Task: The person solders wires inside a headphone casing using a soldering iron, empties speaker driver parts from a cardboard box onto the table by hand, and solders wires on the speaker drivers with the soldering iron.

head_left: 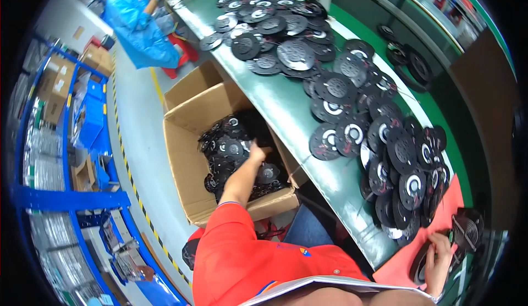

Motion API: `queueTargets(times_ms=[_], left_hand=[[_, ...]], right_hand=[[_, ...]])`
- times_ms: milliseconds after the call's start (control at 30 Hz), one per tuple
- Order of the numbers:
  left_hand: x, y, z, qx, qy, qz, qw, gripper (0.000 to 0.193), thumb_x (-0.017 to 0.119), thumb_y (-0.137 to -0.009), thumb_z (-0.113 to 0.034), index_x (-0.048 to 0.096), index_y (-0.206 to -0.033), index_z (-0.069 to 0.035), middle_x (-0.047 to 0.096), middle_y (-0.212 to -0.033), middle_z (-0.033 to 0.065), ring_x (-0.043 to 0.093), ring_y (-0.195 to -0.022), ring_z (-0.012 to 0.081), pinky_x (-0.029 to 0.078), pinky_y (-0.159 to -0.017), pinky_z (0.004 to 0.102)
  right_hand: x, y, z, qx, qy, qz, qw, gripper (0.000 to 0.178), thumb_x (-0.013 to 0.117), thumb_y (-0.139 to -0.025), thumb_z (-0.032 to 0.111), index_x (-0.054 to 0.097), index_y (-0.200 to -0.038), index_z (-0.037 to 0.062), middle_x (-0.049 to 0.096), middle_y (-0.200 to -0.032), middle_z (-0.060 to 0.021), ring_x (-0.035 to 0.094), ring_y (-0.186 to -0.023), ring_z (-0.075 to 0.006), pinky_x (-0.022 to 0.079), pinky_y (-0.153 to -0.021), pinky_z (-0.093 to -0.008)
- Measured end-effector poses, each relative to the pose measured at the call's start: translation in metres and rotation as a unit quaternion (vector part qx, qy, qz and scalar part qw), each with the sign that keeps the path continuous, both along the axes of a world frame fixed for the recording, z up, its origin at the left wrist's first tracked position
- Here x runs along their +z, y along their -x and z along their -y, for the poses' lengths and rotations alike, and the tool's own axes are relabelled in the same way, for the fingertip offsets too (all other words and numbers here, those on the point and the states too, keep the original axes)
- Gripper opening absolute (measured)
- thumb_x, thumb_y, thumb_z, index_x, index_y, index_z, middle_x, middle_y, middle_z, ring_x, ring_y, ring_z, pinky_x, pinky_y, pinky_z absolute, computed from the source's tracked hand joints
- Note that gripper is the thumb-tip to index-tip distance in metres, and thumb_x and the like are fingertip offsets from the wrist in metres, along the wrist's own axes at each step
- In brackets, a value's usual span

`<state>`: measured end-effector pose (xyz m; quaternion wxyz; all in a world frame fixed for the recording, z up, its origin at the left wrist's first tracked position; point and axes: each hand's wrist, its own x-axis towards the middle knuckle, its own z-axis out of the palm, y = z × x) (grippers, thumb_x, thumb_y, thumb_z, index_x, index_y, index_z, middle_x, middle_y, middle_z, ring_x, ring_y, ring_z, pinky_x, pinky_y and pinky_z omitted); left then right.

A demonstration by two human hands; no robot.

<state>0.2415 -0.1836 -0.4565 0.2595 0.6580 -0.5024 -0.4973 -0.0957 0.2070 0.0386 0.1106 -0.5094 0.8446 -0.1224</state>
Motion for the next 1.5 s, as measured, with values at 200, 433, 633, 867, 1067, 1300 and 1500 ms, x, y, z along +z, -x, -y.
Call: queueTargets(times_ms=[200, 433, 633, 867, 1067, 1300, 1500], left_hand=[[0.125, -0.053, -0.009, 0.018, -0.182, -0.224, 0.957, 0.069, 0.067, -0.067, 0.007, 0.035, -0.126, -0.009, 0.058, -0.1, 0.0088, 0.061, -0.089, 0.0251, 0.055, -0.072, 0.0422], [0.261, -0.081, -0.017, -0.102, -0.085, -0.291, 0.948, 0.066, 0.073, -0.065, -0.004, 0.043, -0.123, -0.008, 0.058, -0.11, 0.0081, 0.059, -0.1, 0.0231, 0.051, -0.084, 0.0405], [0.414, -0.071, -0.011, -0.177, 0.045, -0.287, 0.94, 0.059, 0.072, -0.067, -0.014, 0.048, -0.12, -0.003, 0.059, -0.109, 0.0086, 0.059, -0.099, 0.0219, 0.05, -0.088, 0.0371], [0.484, 0.006, 0.022, -0.236, 0.066, -0.367, 0.897, 0.045, 0.063, -0.078, -0.009, 0.048, -0.12, 0.001, 0.059, -0.112, 0.0113, 0.059, -0.1, 0.0234, 0.047, -0.092, 0.0392], [0.46, 0.128, 0.037, -0.241, -0.013, -0.469, 0.85, 0.03, 0.064, -0.078, -0.005, 0.057, -0.107, 0.0, 0.063, -0.103, 0.0108, 0.062, -0.094, 0.0224, 0.05, -0.087, 0.0392], [0.433, 0.186, 0.056, -0.174, -0.107, -0.355, 0.912, 0.04, 0.067, -0.075, -0.005, 0.047, -0.11, -0.005, 0.058, -0.106, 0.0118, 0.061, -0.096, 0.0263, 0.054, -0.08, 0.0439], [0.452, 0.185, 0.041, -0.131, -0.048, -0.21, 0.968, 0.037, 0.068, -0.079, -0.019, 0.053, -0.109, -0.003, 0.057, -0.112, 0.0136, 0.061, -0.094, 0.031, 0.055, -0.077, 0.0449]], right_hand=[[-0.009, 0.006, -0.017, -0.009, 0.036, -0.007, 0.999, 0.019, 0.05, -0.079, -0.007, 0.059, -0.096, -0.003, 0.06, -0.098, -0.0176, 0.057, -0.094, -0.0329, 0.043, -0.085, -0.0371], [-0.013, -0.007, -0.006, 0.029, 0.086, 0.002, 0.996, 0.021, 0.052, -0.075, -0.01, 0.06, -0.093, -0.0027, 0.06, -0.096, -0.0177, 0.057, -0.089, -0.0329, 0.044, -0.081, -0.0378], [-0.024, -0.017, -0.002, 0.069, 0.112, 0.066, 0.989, 0.023, 0.054, -0.073, -0.013, 0.06, -0.092, -0.0018, 0.061, -0.093, -0.0169, 0.059, -0.087, -0.031, 0.047, -0.072, -0.0333], [-0.034, -0.017, 0.001, 0.096, 0.147, 0.076, 0.982, 0.024, 0.055, -0.073, -0.012, 0.063, -0.092, 0.0003, 0.062, -0.095, -0.0148, 0.059, -0.087, -0.0286, 0.047, -0.066, -0.0306], [-0.036, -0.015, 0.002, 0.1, 0.15, 0.107, 0.978, 0.025, 0.056, -0.071, -0.009, 0.063, -0.093, 0.0007, 0.062, -0.096, -0.0152, 0.059, -0.089, -0.0319, 0.047, -0.079, -0.0365], [-0.032, -0.014, -0.004, 0.105, 0.151, 0.12, 0.976, 0.026, 0.057, -0.069, -0.009, 0.063, -0.093, 0.0004, 0.062, -0.096, -0.0155, 0.059, -0.089, -0.032, 0.047, -0.078, -0.0377], [-0.038, -0.011, -0.007, 0.112, 0.151, 0.126, 0.974, 0.026, 0.056, -0.069, -0.009, 0.063, -0.092, 0.0, 0.062, -0.095, -0.0156, 0.059, -0.087, -0.0325, 0.047, -0.078, -0.0376]])
